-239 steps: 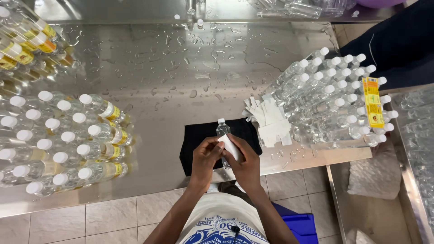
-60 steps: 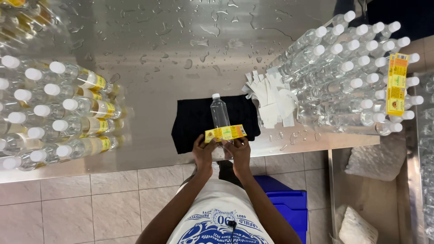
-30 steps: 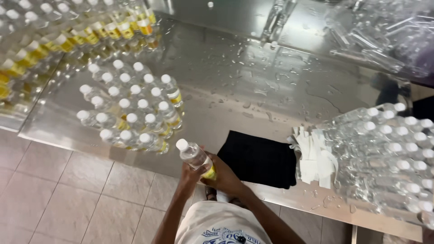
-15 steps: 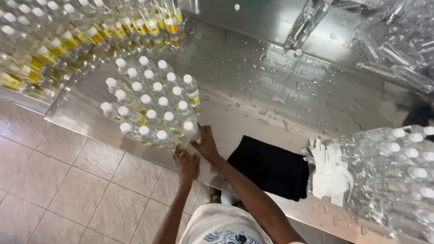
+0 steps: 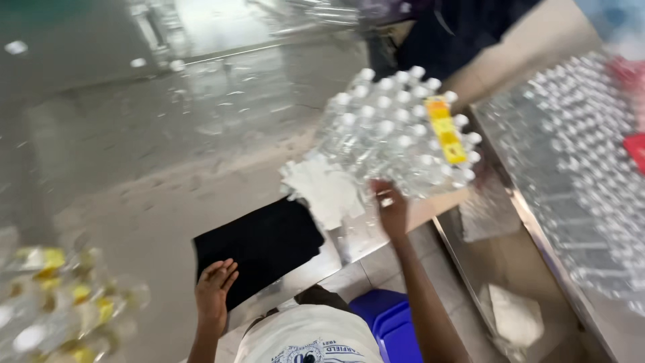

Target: The person stands at a stainless steel table and repeatedly applies yellow labels to clear plastic bottles. They pick up a bottle, peel a label from a stack, wrap it around the bottle, and place the labeled bottle on the left side of the table.

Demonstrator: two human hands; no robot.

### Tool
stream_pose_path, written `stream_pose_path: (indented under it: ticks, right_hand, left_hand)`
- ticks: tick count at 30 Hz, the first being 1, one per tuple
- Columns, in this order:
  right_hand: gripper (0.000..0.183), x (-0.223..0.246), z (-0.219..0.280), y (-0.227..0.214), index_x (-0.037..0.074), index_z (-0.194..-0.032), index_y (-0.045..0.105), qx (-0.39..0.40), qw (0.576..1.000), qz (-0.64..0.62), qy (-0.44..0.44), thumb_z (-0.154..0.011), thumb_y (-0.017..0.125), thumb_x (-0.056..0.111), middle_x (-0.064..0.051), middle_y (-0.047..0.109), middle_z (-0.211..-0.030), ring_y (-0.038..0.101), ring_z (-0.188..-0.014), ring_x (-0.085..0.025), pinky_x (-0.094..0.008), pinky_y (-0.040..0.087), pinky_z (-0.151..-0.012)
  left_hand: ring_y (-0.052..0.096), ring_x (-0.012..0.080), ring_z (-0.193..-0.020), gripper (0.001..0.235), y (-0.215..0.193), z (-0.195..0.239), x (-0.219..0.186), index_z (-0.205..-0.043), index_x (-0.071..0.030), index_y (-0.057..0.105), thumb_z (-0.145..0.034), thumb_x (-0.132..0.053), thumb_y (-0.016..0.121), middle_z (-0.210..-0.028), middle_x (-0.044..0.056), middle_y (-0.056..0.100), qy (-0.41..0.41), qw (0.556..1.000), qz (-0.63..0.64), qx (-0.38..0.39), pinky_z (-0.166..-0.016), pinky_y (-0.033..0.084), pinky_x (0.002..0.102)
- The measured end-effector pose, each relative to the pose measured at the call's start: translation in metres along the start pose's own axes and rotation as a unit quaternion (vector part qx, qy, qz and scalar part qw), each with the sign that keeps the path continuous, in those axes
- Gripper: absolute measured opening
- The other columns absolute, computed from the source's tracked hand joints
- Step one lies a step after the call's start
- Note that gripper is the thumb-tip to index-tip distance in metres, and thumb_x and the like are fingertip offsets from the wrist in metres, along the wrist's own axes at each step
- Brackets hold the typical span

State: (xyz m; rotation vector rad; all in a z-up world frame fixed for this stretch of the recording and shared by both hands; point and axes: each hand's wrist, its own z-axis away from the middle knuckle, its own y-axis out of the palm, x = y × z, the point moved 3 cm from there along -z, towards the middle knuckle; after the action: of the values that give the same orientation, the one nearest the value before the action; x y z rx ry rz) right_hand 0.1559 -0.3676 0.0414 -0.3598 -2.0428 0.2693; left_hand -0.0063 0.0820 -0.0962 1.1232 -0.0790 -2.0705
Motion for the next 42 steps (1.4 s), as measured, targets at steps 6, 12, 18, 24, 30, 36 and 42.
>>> stream_pose_path:
  ticks: [6,12,18,24,30,36,42]
  right_hand:
    - [0.022,-0.018,-0.074,-0.198,0.005,-0.125,0.08,-0.109,0.886,0.447,0.058,-0.104,0.074,0.004,-0.012,0.075,-0.127,0.066,-0.117,-0.035,-0.05,0.046,-0.104]
    - [0.044,-0.11,-0.099,-0.234,0.002,-0.128,0.08,-0.1,0.884,0.432,0.15,-0.103,0.08,0.038,-0.02,0.076,-0.121,0.064,-0.118,-0.042,-0.054,0.051,-0.097]
    - [0.031,-0.108,-0.105,-0.219,0.009,-0.12,0.085,-0.146,0.921,0.297,0.206,-0.093,0.095,0.023,-0.012,0.077,-0.101,0.075,-0.093,-0.03,-0.04,0.06,-0.086]
    - [0.026,-0.091,-0.111,-0.22,0.007,-0.113,0.085,-0.208,0.931,0.148,0.26,-0.089,0.095,0.009,-0.011,0.076,-0.087,0.072,-0.08,-0.02,-0.033,0.06,-0.076]
    - [0.031,-0.026,-0.097,-0.205,-0.001,-0.121,0.075,-0.246,0.923,-0.119,0.271,-0.097,0.09,0.012,-0.013,0.076,-0.093,0.074,-0.076,-0.019,-0.035,0.064,-0.08]
    - [0.008,-0.026,-0.014,-0.101,-0.006,-0.1,0.076,-0.072,0.89,-0.194,0.406,-0.095,0.078,0.0,-0.016,0.075,-0.084,0.069,-0.067,-0.021,-0.035,0.06,-0.062]
    - [0.024,-0.041,0.068,0.032,0.003,-0.125,0.078,-0.014,0.743,-0.39,0.544,-0.102,0.074,0.006,-0.019,0.075,-0.091,0.069,-0.067,-0.021,-0.026,0.053,-0.055]
  left_hand:
    - [0.077,0.0395,-0.117,0.03,0.162,-0.005,0.026,-0.126,0.006,0.066,-0.1,-0.006,0.072,-0.128,0.028,0.076,-0.02,0.991,-0.068,0.11,-0.1,0.064,0.046]
    - [0.079,0.0288,-0.117,0.029,0.299,-0.001,0.029,-0.116,0.0,0.075,-0.094,-0.019,0.08,-0.123,0.017,0.08,-0.007,0.961,-0.179,0.209,-0.095,0.067,0.041]
    - [0.049,0.0467,-0.148,0.075,0.403,-0.094,0.019,-0.153,0.001,0.046,-0.091,-0.006,0.087,-0.151,0.027,0.05,0.282,0.892,-0.31,0.167,-0.118,0.052,0.053]
    - [0.054,0.0456,-0.142,0.084,0.443,-0.138,0.037,-0.153,0.0,0.045,-0.086,-0.012,0.094,-0.145,0.023,0.053,0.395,0.815,-0.399,0.145,-0.123,0.046,0.054]
    - [0.067,0.0428,-0.131,0.079,0.4,-0.081,-0.015,-0.149,-0.005,0.053,-0.09,-0.034,0.096,-0.141,0.022,0.065,0.314,0.854,-0.408,0.079,-0.11,0.056,0.057]
    - [0.064,0.0407,-0.137,0.058,0.253,-0.035,-0.041,-0.153,-0.003,0.051,-0.11,-0.035,0.072,-0.144,0.023,0.063,0.254,0.915,-0.31,-0.038,-0.114,0.053,0.055]
    - [0.069,0.043,-0.126,0.07,0.157,-0.018,0.006,-0.154,-0.011,0.065,-0.098,-0.05,0.08,-0.134,0.024,0.072,0.045,0.878,-0.465,-0.108,-0.107,0.055,0.055]
